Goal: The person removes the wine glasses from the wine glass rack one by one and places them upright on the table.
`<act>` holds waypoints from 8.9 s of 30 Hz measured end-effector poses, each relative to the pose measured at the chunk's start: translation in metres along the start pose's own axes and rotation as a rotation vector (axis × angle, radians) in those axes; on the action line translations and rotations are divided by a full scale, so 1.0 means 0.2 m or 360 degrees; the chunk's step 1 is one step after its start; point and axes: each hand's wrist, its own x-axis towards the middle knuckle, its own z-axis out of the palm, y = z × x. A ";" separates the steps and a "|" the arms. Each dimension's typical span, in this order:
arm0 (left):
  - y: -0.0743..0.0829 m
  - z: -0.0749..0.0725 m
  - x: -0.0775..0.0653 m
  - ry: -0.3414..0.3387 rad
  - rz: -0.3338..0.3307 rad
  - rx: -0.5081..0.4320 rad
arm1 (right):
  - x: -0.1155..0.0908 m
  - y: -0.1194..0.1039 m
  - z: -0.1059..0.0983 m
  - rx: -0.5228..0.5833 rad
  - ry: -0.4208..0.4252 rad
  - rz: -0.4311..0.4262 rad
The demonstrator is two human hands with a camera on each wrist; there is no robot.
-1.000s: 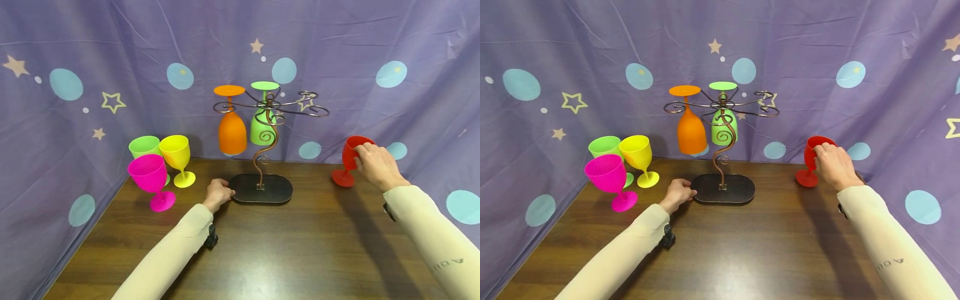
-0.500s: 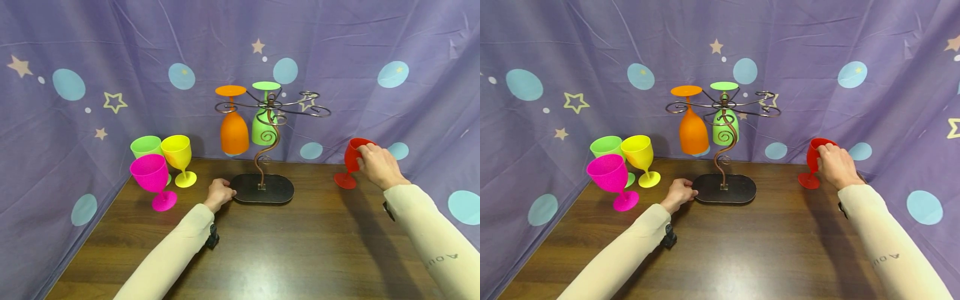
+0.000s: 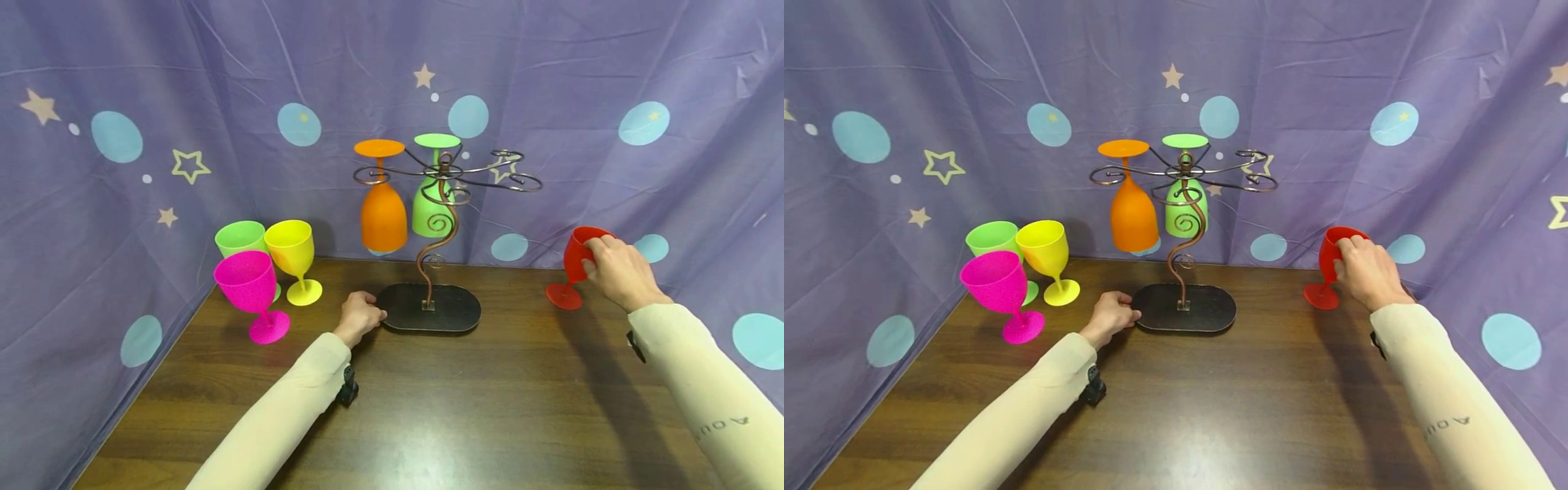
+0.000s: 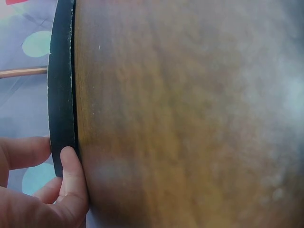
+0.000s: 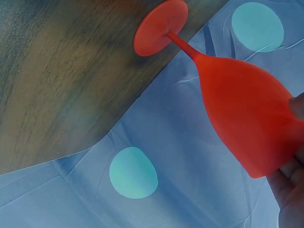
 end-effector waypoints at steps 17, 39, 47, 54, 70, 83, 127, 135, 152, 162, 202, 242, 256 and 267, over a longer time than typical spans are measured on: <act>0.00 0.01 0.00 0.0028 0.0038 0.0044 | 0.00 -0.16 0.05 0.0103 0.0414 -0.0069; 0.00 0.00 0.00 0.0032 0.0080 0.0083 | -0.11 -0.59 0.37 0.0445 -0.0082 0.0214; -0.01 0.00 0.00 0.0029 0.0069 0.0048 | -0.11 -0.72 0.48 0.0718 -0.0165 0.0434; 0.00 0.00 -0.01 0.0050 0.0086 0.0065 | -0.07 -0.78 0.52 0.0875 -0.0357 0.0699; 0.28 -0.33 0.01 0.0379 0.0258 -0.0063 | 0.00 -0.86 0.54 0.0899 -0.0631 0.0996; 0.68 -0.62 0.07 0.0982 0.1724 0.0033 | 0.00 -0.87 0.55 0.0907 -0.0650 0.1015; 0.89 -0.77 0.02 0.0672 0.2336 0.0632 | -0.02 -0.88 0.54 0.0985 -0.0636 0.1048; 0.91 -0.79 0.00 0.0681 0.2365 0.0661 | -0.03 -0.87 0.54 0.1002 -0.0640 0.1056; 1.01 -0.75 0.05 0.0730 0.1924 0.0790 | -0.02 -0.89 0.54 0.1017 -0.0644 0.1036; 0.99 -0.76 -0.02 0.0659 0.2032 0.0770 | -0.02 -0.89 0.53 0.1049 -0.0646 0.1054; 0.84 -0.65 -0.50 0.0827 0.2466 0.0139 | -0.03 -0.86 0.52 0.1064 -0.0662 0.0996; -0.05 -0.15 -0.25 -0.0078 -0.0010 -0.0748 | -0.32 -1.34 -0.02 0.0505 0.0800 -0.1435; -0.07 -0.02 -0.30 -0.0553 -0.0115 -0.0931 | -0.33 -1.32 -0.04 0.0427 0.0995 -0.1418; -0.05 -0.02 -0.24 -0.0546 -0.0067 -0.0858 | -0.33 -1.22 -0.13 0.0453 0.0947 -0.1320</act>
